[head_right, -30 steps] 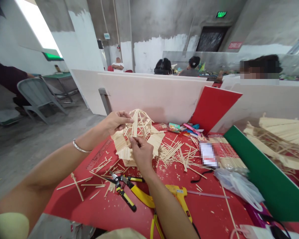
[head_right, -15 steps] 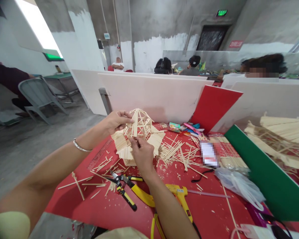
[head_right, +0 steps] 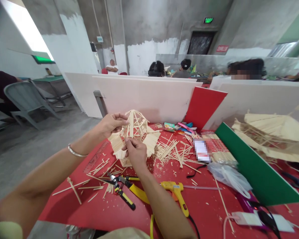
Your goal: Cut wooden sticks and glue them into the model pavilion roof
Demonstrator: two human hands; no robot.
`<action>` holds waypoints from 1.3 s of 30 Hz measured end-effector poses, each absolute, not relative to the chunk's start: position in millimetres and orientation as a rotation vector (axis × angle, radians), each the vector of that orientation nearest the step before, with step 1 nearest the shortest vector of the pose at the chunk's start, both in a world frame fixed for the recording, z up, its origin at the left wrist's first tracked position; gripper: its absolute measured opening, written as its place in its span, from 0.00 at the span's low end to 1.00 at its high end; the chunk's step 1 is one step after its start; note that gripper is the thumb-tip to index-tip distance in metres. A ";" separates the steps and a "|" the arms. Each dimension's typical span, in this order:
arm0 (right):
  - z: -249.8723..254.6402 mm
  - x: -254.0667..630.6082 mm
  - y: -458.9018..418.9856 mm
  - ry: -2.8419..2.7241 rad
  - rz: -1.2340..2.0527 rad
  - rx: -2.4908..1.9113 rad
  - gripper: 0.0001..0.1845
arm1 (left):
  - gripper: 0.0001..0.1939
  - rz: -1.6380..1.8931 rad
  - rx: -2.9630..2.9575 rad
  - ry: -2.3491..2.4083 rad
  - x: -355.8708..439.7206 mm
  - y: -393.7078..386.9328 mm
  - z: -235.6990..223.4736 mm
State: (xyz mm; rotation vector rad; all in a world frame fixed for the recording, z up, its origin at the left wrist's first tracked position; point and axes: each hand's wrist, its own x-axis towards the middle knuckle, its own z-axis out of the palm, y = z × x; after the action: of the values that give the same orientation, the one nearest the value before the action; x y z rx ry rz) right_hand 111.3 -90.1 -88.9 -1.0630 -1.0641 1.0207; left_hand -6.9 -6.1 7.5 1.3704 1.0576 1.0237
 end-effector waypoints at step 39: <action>-202.7 181.9 -301.9 -2.058 0.250 -2.317 0.26 | 0.13 1.008 0.786 0.924 -26.5 -204.2 -226.2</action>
State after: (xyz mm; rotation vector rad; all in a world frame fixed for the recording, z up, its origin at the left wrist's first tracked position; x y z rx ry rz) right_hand 181.9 -301.9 -202.7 -2.3166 -2.0584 0.2499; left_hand -26.5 -204.2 -226.2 0.7859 0.9237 1.0078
